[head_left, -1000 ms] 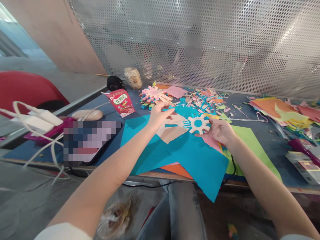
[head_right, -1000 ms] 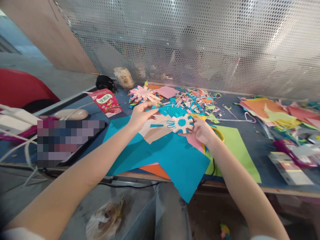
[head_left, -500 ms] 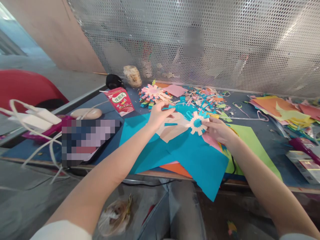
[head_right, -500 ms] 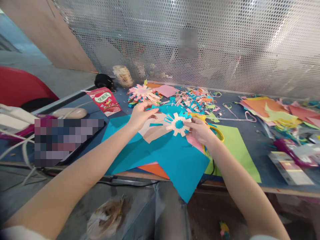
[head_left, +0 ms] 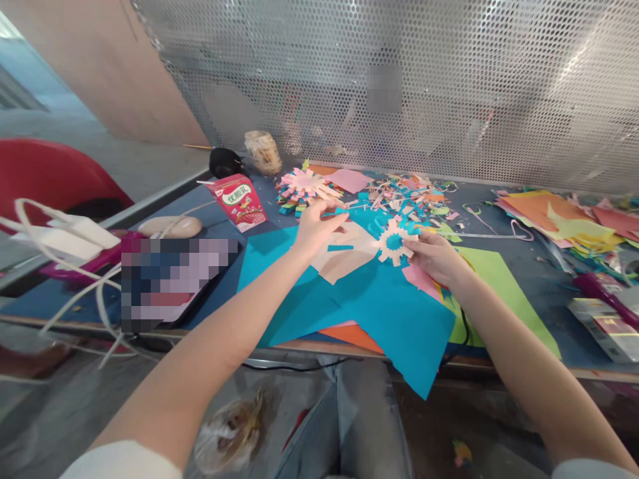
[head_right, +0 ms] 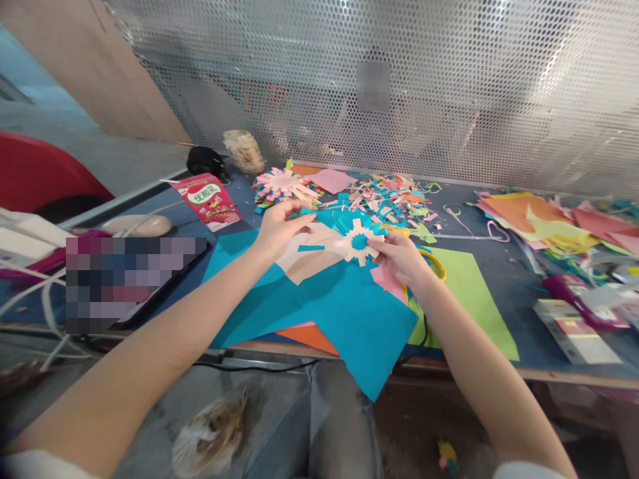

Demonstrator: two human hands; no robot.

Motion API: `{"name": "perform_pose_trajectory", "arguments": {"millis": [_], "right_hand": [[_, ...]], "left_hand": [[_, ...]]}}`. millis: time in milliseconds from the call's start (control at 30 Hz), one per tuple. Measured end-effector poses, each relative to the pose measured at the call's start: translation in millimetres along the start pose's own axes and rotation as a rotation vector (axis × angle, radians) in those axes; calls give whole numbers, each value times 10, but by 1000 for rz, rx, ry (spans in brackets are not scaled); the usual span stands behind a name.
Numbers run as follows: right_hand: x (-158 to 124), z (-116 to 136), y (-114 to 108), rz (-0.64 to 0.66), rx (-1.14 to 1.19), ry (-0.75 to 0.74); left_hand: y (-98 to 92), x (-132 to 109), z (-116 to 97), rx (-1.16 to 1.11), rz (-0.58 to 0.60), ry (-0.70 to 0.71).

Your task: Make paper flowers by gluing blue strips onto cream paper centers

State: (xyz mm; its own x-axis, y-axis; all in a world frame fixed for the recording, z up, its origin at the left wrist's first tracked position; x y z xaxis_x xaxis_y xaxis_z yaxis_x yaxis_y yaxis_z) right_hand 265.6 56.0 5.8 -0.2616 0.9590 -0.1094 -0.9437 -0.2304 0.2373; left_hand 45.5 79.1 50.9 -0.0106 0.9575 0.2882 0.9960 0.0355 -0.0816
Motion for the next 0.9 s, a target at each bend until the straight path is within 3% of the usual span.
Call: {"name": "perform_pose_trajectory", "arguments": {"millis": [233, 567, 900], "right_hand": [[-121, 75, 166, 30, -148, -51], [-157, 89, 236, 52, -399, -65], [-237, 210, 353, 31, -527, -202]], "left_hand": [[28, -31, -30, -2, 1, 36], [110, -49, -43, -80, 72, 93], [198, -145, -130, 53, 182, 137]]}}
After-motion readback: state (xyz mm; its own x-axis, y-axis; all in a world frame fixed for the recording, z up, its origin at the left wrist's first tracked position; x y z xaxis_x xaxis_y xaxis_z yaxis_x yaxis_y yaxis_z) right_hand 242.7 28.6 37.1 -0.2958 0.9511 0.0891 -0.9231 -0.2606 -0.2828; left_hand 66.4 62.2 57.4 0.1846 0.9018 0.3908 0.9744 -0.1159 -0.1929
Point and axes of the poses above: each hand's wrist, its own x-axis towards the middle knuckle, its own y-axis out of the palm, z = x × y, the point moved 8 cm from there along x, towards the middle knuckle, and after that the axes turned 4 degrees about z, right-handed, at the moved point
